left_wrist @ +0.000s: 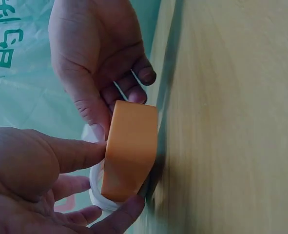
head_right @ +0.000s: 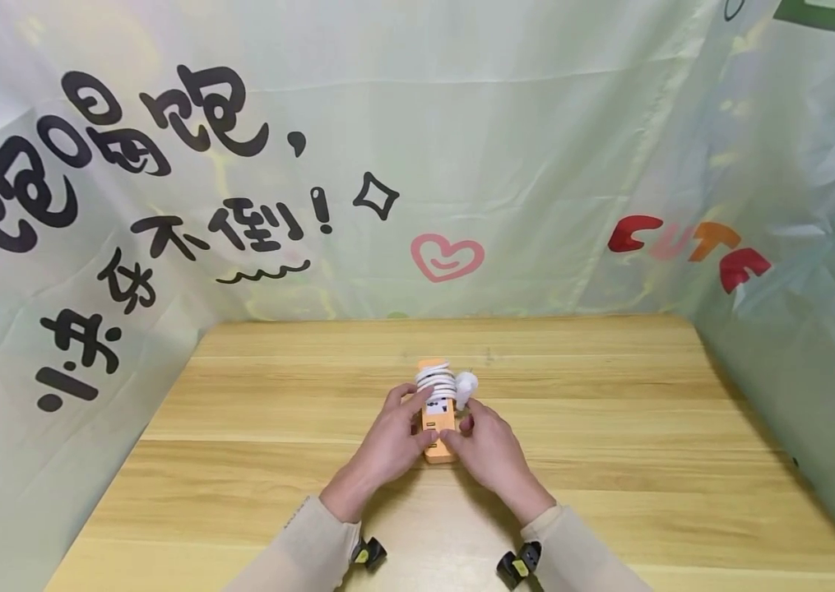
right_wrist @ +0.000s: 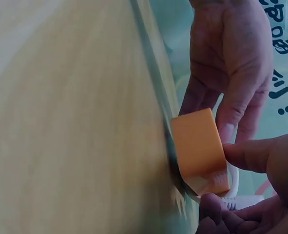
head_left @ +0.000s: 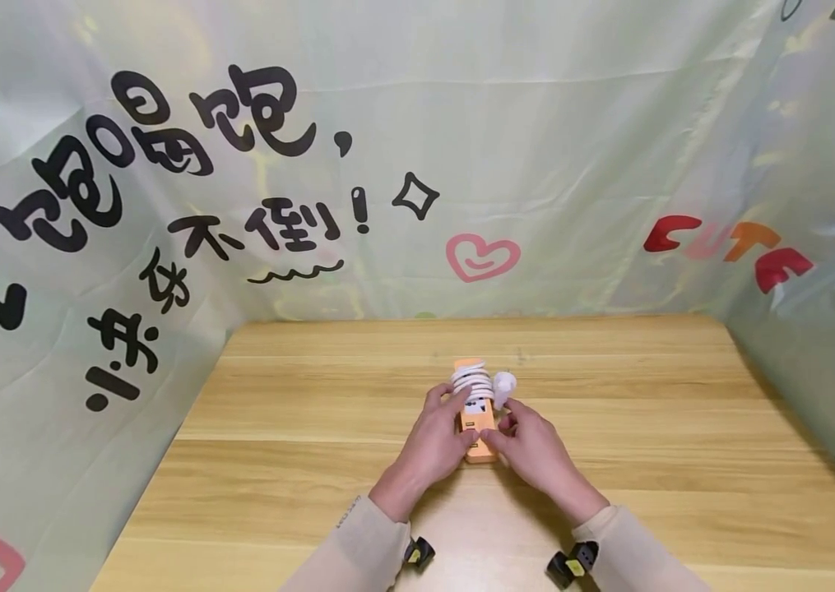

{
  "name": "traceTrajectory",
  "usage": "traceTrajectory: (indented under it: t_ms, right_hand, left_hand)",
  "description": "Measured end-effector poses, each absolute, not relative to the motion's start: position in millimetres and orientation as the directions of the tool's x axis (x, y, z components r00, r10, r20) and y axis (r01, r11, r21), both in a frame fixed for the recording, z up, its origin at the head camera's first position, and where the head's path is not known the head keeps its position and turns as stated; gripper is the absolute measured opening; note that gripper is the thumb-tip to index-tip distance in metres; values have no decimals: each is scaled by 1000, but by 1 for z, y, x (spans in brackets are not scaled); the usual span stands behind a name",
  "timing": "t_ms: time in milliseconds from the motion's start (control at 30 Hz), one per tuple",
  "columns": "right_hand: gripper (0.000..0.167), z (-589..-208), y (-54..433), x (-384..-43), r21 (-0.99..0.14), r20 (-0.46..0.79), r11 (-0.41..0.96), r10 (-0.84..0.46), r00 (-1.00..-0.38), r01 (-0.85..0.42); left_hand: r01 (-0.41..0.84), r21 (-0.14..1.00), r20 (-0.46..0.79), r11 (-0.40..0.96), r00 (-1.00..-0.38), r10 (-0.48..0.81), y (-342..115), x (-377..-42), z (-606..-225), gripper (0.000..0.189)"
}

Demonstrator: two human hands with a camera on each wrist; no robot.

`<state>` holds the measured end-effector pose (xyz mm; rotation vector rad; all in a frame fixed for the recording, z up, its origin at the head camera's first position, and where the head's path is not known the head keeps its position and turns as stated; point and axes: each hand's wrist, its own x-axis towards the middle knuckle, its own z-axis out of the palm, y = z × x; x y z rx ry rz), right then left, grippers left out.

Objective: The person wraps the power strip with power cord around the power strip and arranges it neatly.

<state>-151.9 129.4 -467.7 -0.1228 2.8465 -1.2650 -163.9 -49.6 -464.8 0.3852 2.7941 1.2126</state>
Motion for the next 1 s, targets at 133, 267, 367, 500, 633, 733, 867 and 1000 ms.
traceTrajectory:
  t_ms: [133,267,367,500,633,733,867,1000]
  right_hand:
    - [41,-467,133,-154,-744,-50,668,-85,-995,-19]
    - [36,-468,135,-156,-733,-106,680,-90,-990,16]
    - [33,-469,137,-157,-723,-126,691,-95,-987,26]
    - [35,-468,138,-157,-728,-127,686,-103,-986,22]
    - [35,-468,139,-157,-733,-119,680,-105,-987,16]
    - [31,-469,140,-157,-735,-119,678,-90,-989,27]
    - [27,-470,141,-157,-738,-118,674,-74,-990,37]
    - [24,-467,142,-155,-730,-107,683,-81,-991,23]
  left_hand:
    - [206,721,32,661,-964,265,-49,-164,-465,70]
    - [209,716,40,666,-965,260,-49,-164,-464,71]
    - [216,707,44,674,-964,264,-49,-163,-465,71]
    - [210,705,38,677,-965,259,-49,-163,-465,71]
    - [193,716,27,671,-968,250,-49,-162,-466,71]
    - [190,724,23,663,-967,252,-49,-162,-467,71]
    - [195,726,30,660,-967,253,-50,-161,-468,69]
    - [190,728,27,659,-968,249,-51,-161,-467,69]
